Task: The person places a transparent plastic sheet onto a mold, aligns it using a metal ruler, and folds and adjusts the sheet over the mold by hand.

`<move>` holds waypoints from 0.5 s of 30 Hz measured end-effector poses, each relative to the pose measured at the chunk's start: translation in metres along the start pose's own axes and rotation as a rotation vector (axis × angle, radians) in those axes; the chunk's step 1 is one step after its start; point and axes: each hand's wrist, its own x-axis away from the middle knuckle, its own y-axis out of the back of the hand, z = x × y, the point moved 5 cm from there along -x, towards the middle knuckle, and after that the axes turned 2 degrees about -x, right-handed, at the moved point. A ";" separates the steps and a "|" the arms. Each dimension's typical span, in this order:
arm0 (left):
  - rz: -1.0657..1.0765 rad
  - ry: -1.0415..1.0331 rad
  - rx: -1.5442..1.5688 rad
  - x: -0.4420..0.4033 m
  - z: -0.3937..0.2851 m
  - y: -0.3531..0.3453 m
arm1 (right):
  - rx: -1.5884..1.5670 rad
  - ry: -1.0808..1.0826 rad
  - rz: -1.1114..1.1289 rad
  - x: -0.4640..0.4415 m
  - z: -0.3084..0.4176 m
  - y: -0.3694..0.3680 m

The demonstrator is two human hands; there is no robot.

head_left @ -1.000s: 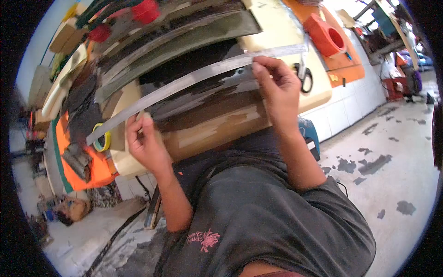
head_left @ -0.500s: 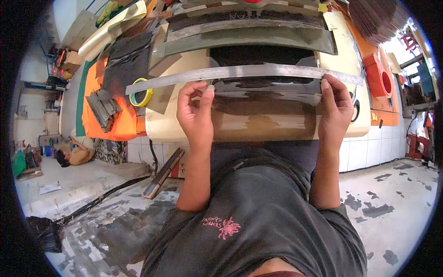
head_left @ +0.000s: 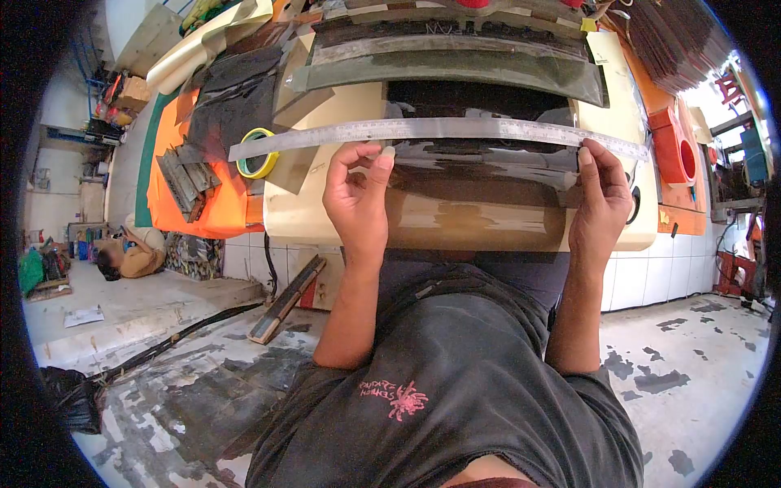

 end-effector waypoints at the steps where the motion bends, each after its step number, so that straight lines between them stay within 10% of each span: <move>1: 0.000 0.000 0.008 0.000 0.000 0.000 | 0.004 0.016 0.002 0.000 0.000 0.000; 15: -0.016 0.031 -0.024 0.002 0.001 0.000 | 0.035 0.017 -0.011 0.000 0.006 0.001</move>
